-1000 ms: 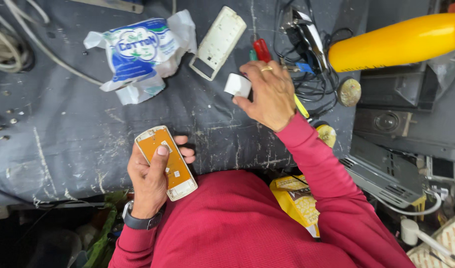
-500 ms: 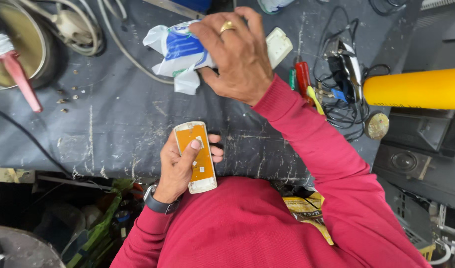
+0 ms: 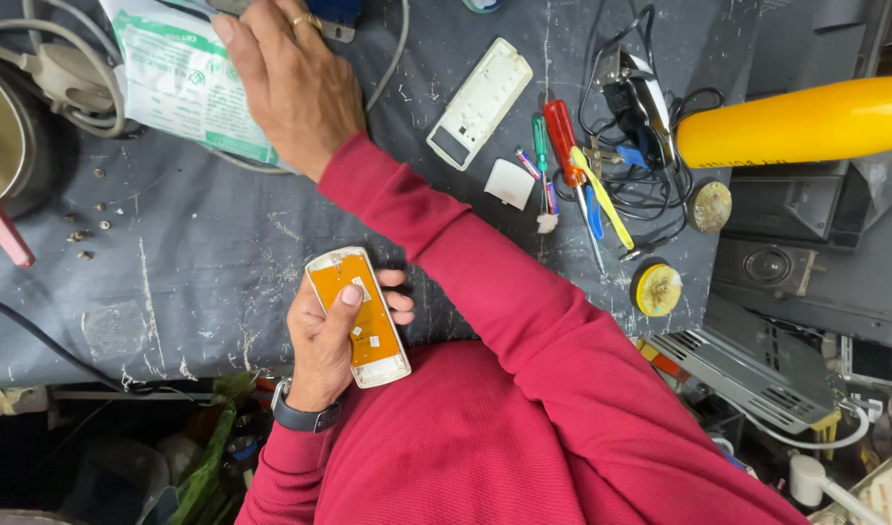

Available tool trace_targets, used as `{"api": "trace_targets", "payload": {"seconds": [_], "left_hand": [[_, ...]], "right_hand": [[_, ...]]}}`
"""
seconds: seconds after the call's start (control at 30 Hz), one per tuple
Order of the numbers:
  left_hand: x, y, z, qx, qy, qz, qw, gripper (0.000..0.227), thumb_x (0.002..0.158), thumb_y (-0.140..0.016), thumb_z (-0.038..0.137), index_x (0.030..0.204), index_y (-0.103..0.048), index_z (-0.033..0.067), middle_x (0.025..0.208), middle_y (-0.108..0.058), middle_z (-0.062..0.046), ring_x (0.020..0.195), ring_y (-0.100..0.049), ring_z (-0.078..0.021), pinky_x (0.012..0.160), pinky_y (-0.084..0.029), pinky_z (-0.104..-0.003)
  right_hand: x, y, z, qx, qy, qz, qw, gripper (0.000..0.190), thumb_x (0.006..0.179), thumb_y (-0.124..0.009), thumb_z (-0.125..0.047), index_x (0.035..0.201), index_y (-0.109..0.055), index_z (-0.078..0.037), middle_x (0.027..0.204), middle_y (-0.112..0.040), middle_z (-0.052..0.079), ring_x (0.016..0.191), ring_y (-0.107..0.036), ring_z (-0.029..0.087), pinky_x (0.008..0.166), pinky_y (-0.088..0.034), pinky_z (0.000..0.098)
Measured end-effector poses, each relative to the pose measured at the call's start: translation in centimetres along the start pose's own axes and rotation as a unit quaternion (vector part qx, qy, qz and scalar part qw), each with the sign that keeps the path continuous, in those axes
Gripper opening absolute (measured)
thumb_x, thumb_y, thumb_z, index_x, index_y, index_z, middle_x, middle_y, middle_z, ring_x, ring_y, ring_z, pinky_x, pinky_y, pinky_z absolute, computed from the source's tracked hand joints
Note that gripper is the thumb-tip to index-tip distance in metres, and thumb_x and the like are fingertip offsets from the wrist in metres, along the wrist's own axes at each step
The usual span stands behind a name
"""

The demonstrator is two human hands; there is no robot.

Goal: The person opens the back cover of a white remote control, inserts a battery, and tests the buttons. They then use a screwdriver to tighten screws on the back of the remote before closing the cover and testing the buttons again.

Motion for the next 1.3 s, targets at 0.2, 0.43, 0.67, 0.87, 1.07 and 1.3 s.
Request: {"api": "trace_targets", "payload": {"seconds": [0.2, 0.43, 0.67, 0.87, 1.07, 1.3], "left_hand": [[0.4, 1.2, -0.4, -0.001, 0.02, -0.002, 1.0, 0.039, 0.104, -0.059, 0.019, 0.134, -0.044, -0.0005, 0.12, -0.066, -0.03, 0.094, -0.074, -0.0333, 0.081, -0.065, -0.048], [0.5, 1.9, -0.9, -0.016, 0.024, -0.014, 0.999, 0.041, 0.104, -0.059, 0.02, 0.136, -0.045, -0.0006, 0.12, -0.067, -0.029, 0.096, -0.073, -0.0325, 0.082, -0.065, -0.047], [0.2, 2.2, -0.8, -0.028, 0.019, -0.014, 0.999, 0.045, 0.104, -0.059, 0.021, 0.142, -0.043, 0.0011, 0.119, -0.067, -0.027, 0.096, -0.073, -0.0315, 0.083, -0.065, -0.046], [0.3, 2.3, -0.6, -0.034, 0.018, -0.014, 0.999, 0.046, 0.103, -0.059, 0.02, 0.141, -0.041, 0.0023, 0.117, -0.067, -0.026, 0.094, -0.074, -0.032, 0.081, -0.066, -0.047], [0.5, 2.3, -0.8, -0.029, 0.012, -0.017, 0.999, 0.046, 0.104, -0.059, 0.02, 0.143, -0.042, 0.002, 0.119, -0.067, -0.026, 0.096, -0.073, -0.0313, 0.082, -0.066, -0.047], [0.5, 2.5, -0.7, -0.028, 0.01, -0.016, 0.999, 0.046, 0.104, -0.059, 0.021, 0.142, -0.042, 0.0024, 0.118, -0.067, -0.026, 0.096, -0.074, -0.0311, 0.081, -0.066, -0.047]], "right_hand": [[-0.9, 10.9, 2.2, -0.037, 0.045, 0.019, 0.998, 0.017, 0.108, -0.063, -0.025, 0.107, -0.074, -0.012, 0.108, -0.07, 0.003, 0.098, -0.068, 0.024, 0.086, -0.056, 0.0364], [-0.1, 14.7, 8.5, -0.228, 0.052, -0.168, 0.958, 0.007, 0.086, -0.078, -0.023, 0.086, -0.083, -0.018, 0.087, -0.073, -0.001, 0.092, -0.058, 0.025, 0.077, -0.041, 0.0438], [-1.8, 12.2, 9.1, -0.346, 0.124, -0.185, 0.911, 0.012, 0.089, -0.076, -0.022, 0.087, -0.073, -0.01, 0.091, -0.07, 0.006, 0.095, -0.058, 0.025, 0.078, -0.041, 0.0441], [-1.4, 12.7, 7.6, -0.247, 0.109, -0.175, 0.947, 0.014, 0.094, -0.074, -0.014, 0.094, -0.066, -0.003, 0.09, -0.069, 0.011, 0.087, -0.064, 0.03, 0.075, -0.048, 0.045], [0.0, 12.6, 8.0, -0.083, 0.038, -0.237, 0.967, 0.017, 0.088, -0.076, -0.008, 0.105, -0.079, -0.003, 0.081, -0.071, 0.012, 0.073, -0.07, 0.028, 0.07, -0.054, 0.0405], [-0.8, 10.3, 7.6, -0.187, 0.11, -0.221, 0.951, 0.01, 0.086, -0.077, -0.01, 0.094, -0.08, -0.004, 0.087, -0.072, 0.013, 0.081, -0.068, 0.033, 0.071, -0.053, 0.0449]]}}
Point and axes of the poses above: each hand's wrist, its own x-axis towards the middle knuckle, its own y-axis out of the back of the hand, z = x × y, the point moved 2 cm from there along x, towards the middle knuckle
